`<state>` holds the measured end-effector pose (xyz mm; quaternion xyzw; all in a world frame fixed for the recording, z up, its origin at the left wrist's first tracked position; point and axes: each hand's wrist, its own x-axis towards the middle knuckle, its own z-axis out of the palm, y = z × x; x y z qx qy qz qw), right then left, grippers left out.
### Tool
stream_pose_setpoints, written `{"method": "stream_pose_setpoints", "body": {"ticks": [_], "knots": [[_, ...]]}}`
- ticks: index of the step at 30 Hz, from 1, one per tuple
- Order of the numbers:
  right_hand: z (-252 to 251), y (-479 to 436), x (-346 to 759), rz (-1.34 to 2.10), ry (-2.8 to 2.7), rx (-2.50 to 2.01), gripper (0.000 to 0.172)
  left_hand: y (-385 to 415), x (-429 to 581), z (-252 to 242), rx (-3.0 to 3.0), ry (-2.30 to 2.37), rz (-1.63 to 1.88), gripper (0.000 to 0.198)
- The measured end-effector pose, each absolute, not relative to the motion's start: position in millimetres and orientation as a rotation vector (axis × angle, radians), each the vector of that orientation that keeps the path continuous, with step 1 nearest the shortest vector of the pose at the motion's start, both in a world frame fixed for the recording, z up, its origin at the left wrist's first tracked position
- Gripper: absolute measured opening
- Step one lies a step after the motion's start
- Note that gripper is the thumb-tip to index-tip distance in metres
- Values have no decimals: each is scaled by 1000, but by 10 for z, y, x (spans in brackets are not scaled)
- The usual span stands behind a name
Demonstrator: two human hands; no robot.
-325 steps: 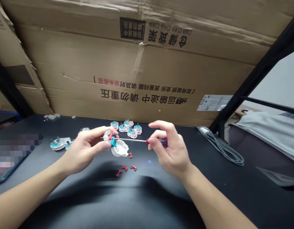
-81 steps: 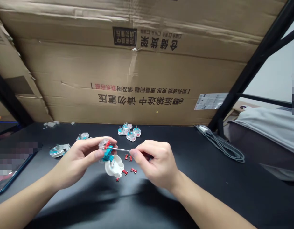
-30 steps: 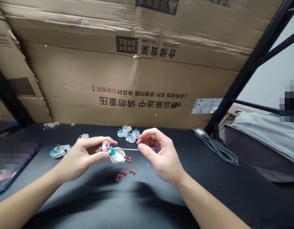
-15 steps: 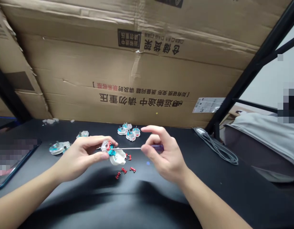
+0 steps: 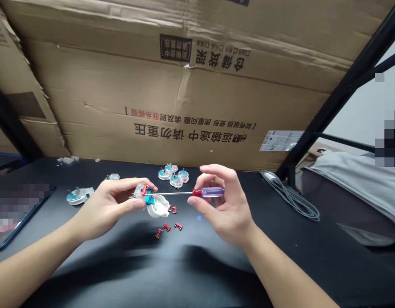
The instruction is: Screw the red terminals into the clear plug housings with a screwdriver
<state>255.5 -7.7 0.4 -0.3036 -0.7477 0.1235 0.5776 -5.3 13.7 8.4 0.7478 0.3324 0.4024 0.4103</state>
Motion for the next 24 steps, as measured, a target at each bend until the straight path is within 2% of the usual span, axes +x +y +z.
{"method": "stream_pose_setpoints", "body": {"ticks": [3, 8, 15, 19, 24], "knots": [[3, -71, 2563, 307, -1753, -737, 33, 135, -49, 93, 1875, 835, 1032, 28], [-24, -75, 2569, 267, -1777, -714, 39, 132, -47, 103, 1851, 824, 1032, 25], [4, -74, 2592, 245, -1773, -795, 27, 131, -30, 127, 1895, 834, 1070, 27], [87, -62, 2592, 141, -1987, -858, 10, 118, -44, 144, 1971, 847, 1116, 27], [93, -59, 2576, -24, -1919, -765, 12, 101, -49, 131, 1962, 864, 1133, 30]]}}
